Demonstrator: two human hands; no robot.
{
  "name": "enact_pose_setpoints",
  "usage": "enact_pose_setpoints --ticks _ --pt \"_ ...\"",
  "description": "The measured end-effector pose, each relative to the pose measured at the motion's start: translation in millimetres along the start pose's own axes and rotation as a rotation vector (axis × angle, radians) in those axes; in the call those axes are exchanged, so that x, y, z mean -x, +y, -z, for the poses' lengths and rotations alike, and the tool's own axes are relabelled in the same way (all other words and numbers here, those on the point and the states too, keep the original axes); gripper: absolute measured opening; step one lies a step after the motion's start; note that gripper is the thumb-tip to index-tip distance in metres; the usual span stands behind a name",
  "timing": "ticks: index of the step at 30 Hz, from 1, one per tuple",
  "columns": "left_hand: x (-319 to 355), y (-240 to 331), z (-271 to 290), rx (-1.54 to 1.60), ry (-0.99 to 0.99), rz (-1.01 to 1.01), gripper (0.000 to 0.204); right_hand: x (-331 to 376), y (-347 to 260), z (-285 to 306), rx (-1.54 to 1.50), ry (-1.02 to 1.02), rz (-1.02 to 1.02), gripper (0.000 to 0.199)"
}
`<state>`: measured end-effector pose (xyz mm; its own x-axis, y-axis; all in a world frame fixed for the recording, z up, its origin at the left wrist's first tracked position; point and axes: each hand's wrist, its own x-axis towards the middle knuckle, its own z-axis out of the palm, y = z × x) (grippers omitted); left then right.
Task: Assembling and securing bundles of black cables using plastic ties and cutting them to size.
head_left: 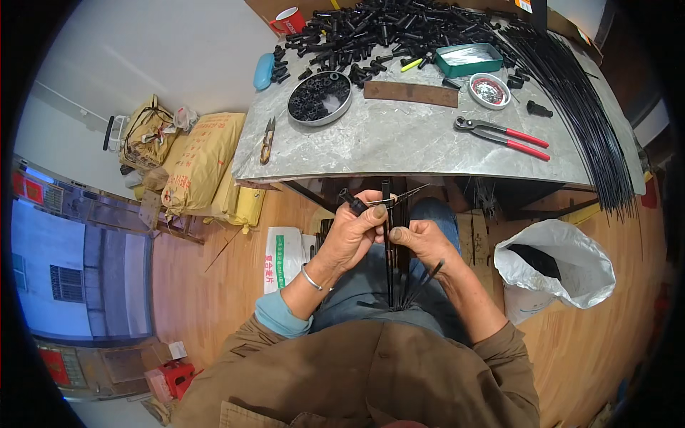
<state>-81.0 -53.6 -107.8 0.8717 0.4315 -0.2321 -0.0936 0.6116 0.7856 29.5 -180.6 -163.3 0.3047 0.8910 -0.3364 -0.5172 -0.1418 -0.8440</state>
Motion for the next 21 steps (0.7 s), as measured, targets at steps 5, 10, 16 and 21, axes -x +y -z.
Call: enact_pose_setpoints --ticks 5,10,16,21 --pt "6 1 -7 -0.037 -0.013 -0.016 0.029 9 -9 -3 -0.037 -0.058 -0.016 0.035" --pt "7 3 -2 -0.033 -0.044 0.005 0.029 13 -15 -11 -0.078 -0.044 -0.005 0.035" --pt "9 2 -5 -0.047 -0.051 0.001 0.028 14 -16 -4 0.033 -0.074 -0.175 0.035" --pt "12 5 -8 -0.253 0.065 -0.077 0.019 20 -24 -22 0.052 0.050 0.174 0.026"
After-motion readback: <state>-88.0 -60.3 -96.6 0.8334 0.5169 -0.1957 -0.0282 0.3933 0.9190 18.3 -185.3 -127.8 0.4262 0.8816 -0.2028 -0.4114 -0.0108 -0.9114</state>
